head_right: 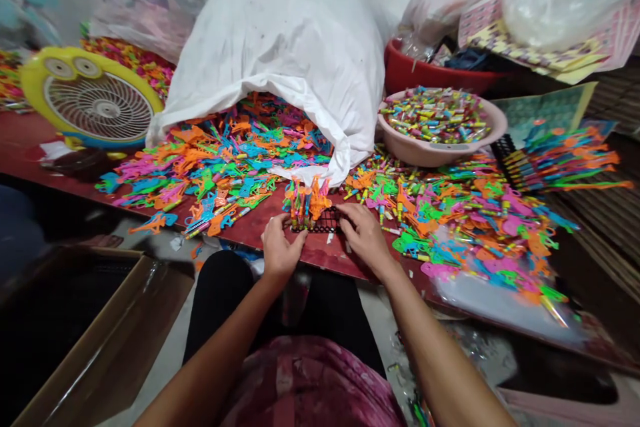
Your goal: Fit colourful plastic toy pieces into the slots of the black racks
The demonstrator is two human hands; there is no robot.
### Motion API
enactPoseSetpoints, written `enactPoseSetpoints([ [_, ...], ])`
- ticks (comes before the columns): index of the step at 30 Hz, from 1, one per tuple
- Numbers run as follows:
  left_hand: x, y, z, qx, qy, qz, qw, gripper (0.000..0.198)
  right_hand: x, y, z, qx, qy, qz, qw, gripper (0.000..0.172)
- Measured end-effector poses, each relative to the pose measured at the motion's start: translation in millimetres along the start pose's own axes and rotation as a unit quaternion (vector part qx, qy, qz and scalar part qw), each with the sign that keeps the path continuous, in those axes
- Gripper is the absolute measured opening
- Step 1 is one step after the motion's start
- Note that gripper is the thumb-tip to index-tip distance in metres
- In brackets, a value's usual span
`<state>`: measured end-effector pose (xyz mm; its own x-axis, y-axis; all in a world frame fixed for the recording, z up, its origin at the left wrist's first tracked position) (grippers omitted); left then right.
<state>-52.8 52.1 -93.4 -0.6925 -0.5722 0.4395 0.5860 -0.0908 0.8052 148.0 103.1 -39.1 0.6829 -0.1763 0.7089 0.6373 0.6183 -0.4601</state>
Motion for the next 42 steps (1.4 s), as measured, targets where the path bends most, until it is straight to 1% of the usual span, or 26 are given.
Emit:
enactPoseSetpoints([
  [2,14.3,6.6,2.1,-0.021,0.071,-0.03,0.997,0.04,1.4,-11.4,-8.3,-0.051,0.02,0.065,0.996,0.027],
  [4,32.2,22.2,9.1,-0.076,0.14,-0.031,0.987,0.037,-1.6,-21.0,-12.8,-0.089,0.037,0.102,0.99,0.024],
  [5,39.9,32.8,15.1,-0.116,0.156,-0.024,0.981,0.037,-4.1,-25.1,-13.4,-0.1,0.045,0.114,0.987,0.023],
  [6,45.2,44.2,22.7,-0.16,0.153,-0.013,0.975,0.038,-6.9,-28.7,-13.0,-0.106,0.051,0.124,0.985,0.022],
  [8,48.0,63.3,41.4,-0.231,0.097,0.008,0.968,0.038,-12.0,-34.1,-9.9,-0.118,0.062,0.142,0.981,0.023],
  [9,45.5,70.0,50.5,-0.259,0.049,0.018,0.964,0.038,-13.8,-36.0,-7.7,-0.125,0.068,0.151,0.978,0.023],
  [10,42.1,74.7,58.1,-0.287,0.004,0.023,0.958,0.036,-14.9,-37.6,-5.1,-0.132,0.075,0.161,0.975,0.023],
  [12,34.1,77.1,68.9,-0.319,-0.067,0.029,0.945,0.033,-15.5,-40.3,0.4,-0.14,0.084,0.176,0.971,0.023],
  [14,28.3,73.5,74.3,-0.328,-0.102,0.022,0.939,0.031,-14.3,-43.1,6.1,-0.137,0.087,0.175,0.971,0.021],
  [16,25.6,68.7,75.8,-0.331,-0.113,0.006,0.937,0.031,-12.3,-46.0,11.2,-0.124,0.089,0.156,0.976,0.021],
  [21,24.6,63.9,74.5,-0.34,-0.116,-0.014,0.933,0.03,-8.2,-56.7,17.7,-0.084,0.092,0.059,0.99,0.024],
  [25,23.2,64.1,74.7,-0.341,-0.119,-0.012,0.932,0.03,-8.8,-62.4,18.1,-0.072,0.1,-0.024,0.992,0.027],
  [27,22.9,64.9,74.6,-0.345,-0.122,-0.014,0.931,0.03,-9.2,-61.0,18.1,-0.077,0.107,-0.038,0.991,0.028],
  [31,23.5,67.8,74.0,-0.355,-0.131,-0.013,0.925,0.028,-10.7,-57.1,18.6,-0.097,0.102,-0.031,0.99,0.032],
  [34,23.7,70.4,73.0,-0.367,-0.135,-0.021,0.92,0.027,-13.0,-63.9,18.8,-0.09,0.102,-0.073,0.988,0.03],
  [37,23.2,70.4,72.9,-0.363,-0.134,-0.02,0.922,0.03,-16.5,-72.2,18.9,-0.083,0.104,-0.119,0.984,0.028],
  [39,23.7,69.9,72.2,-0.366,-0.134,-0.017,0.921,0.033,-18.1,-72.3,17.9,-0.092,0.101,-0.112,0.984,0.027],
  [42,26.1,69.0,70.3,-0.379,-0.146,-0.012,0.914,0.039,-20.5,-64.5,12.0,-0.108,0.089,-0.022,0.99,0.021],
])
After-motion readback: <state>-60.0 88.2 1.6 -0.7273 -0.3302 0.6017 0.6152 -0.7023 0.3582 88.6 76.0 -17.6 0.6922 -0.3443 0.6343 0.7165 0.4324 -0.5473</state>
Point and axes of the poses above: each hand's wrist, its own z-axis towards the middle knuckle, its own x-axis out of the back of the hand, y = z × x, the point moved 5 cm from there along z, towards the middle knuckle, and after that the axes turned 3 degrees about y, right-handed, at the moved point
